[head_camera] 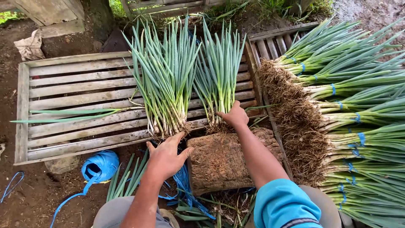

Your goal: A person cleans and bundles harvested scallions by hand, tying them together with plastic string.

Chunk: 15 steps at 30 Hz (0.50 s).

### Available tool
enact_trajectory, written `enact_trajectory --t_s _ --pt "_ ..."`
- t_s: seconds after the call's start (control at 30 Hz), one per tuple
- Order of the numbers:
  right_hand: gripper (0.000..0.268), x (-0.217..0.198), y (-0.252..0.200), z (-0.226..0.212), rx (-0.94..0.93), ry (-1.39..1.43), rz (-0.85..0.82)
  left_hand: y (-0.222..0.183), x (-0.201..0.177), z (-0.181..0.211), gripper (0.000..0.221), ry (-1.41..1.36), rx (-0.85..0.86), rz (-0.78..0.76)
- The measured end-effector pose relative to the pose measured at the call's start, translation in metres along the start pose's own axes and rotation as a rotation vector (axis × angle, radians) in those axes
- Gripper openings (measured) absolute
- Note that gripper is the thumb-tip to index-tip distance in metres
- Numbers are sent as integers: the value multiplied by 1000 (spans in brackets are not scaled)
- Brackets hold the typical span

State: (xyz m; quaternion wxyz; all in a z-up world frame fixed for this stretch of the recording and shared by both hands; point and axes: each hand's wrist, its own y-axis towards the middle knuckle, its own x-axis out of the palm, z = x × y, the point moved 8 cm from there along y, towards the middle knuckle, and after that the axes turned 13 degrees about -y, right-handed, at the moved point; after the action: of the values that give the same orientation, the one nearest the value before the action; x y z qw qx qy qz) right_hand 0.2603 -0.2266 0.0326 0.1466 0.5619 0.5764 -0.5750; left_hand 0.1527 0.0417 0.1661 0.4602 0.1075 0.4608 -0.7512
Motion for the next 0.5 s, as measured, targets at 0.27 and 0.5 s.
enact_trajectory --t_s 0.27,0.5 --pt "87 26 35 4 -96 649 -161 4 -6 -2 66 -41 -18 -1" --pt "86 54 34 48 -54 211 -149 -5 -5 5 65 -65 -38 -6"
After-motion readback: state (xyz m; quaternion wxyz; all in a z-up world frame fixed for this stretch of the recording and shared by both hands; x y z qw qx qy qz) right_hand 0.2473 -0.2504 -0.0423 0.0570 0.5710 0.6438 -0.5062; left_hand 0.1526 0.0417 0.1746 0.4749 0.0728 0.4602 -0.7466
